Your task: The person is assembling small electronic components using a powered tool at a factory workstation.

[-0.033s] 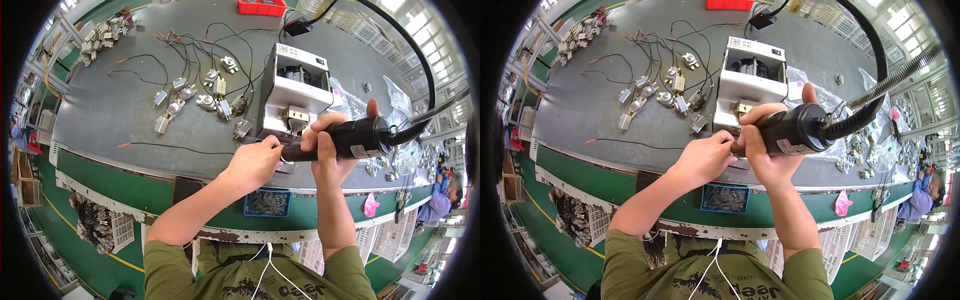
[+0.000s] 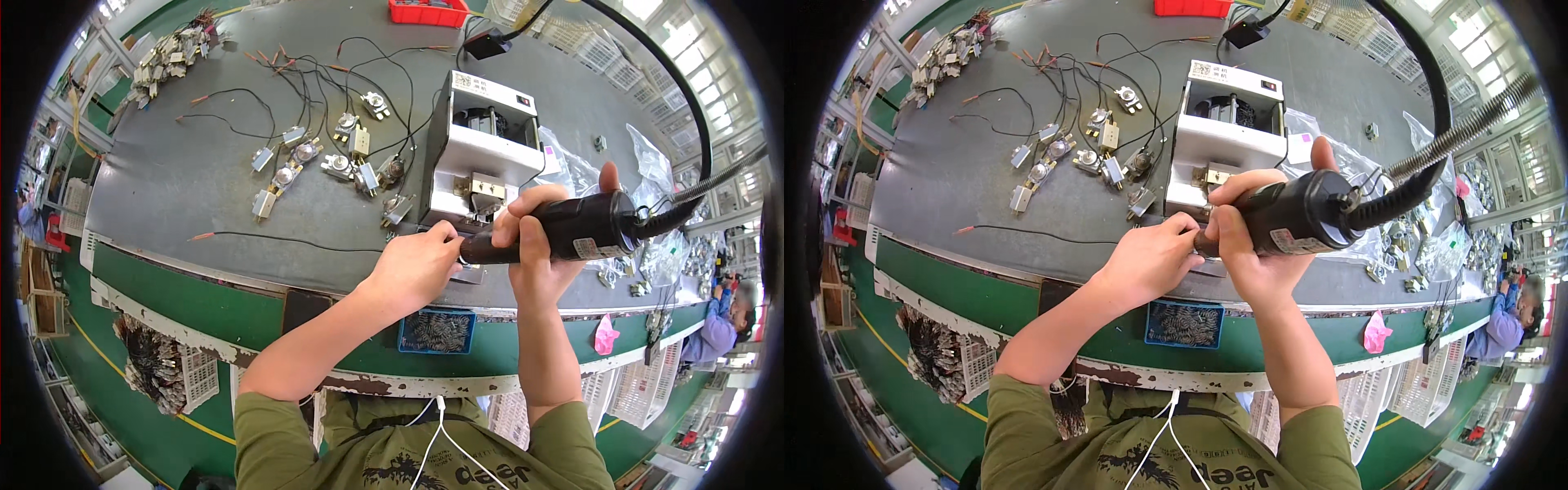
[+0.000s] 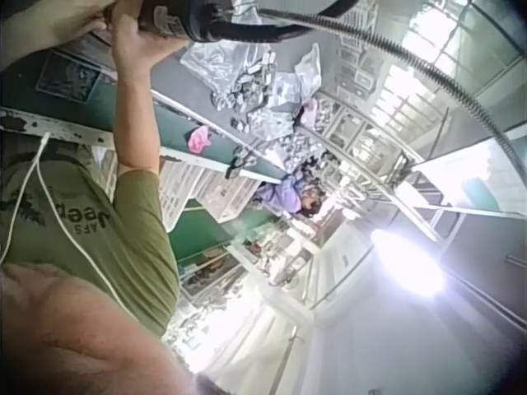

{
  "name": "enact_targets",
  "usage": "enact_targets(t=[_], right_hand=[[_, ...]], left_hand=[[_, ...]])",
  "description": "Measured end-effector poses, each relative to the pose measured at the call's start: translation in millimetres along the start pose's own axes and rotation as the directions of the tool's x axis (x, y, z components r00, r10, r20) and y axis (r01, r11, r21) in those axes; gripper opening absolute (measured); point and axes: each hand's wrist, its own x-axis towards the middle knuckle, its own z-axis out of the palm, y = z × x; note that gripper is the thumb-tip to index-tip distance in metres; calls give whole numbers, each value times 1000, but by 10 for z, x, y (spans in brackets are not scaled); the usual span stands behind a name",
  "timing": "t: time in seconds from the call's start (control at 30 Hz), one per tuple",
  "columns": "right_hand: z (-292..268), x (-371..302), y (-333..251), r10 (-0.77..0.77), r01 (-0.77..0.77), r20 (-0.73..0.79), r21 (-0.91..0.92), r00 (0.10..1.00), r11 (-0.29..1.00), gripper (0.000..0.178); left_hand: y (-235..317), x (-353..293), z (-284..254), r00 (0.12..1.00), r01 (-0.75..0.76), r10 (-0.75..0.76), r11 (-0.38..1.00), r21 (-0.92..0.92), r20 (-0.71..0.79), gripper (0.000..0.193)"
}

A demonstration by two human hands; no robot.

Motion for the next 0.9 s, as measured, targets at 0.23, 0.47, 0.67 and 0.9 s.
enact_targets(t=[0.23,0.47,0.67,0.9], right_hand=[[9,-6,-19,16,-16,2,37,1000,999,101],[-12,33,28,-18,17,101,19,995,1000,98],[-73,132,99,-33,28,228,25,973,999,96],[-156,296,148,-14,-26,423,87,906,996,93]], left_hand=[[-4,-11,-5,999,19,-19,1000,-1,36,24],[-66,-19,14,1000,-2,2,999,-41,-4,22],[-48,-13,-8,1000,17,-17,999,-32,7,23],[-54,6,-45,999,14,-12,999,-33,44,23]])
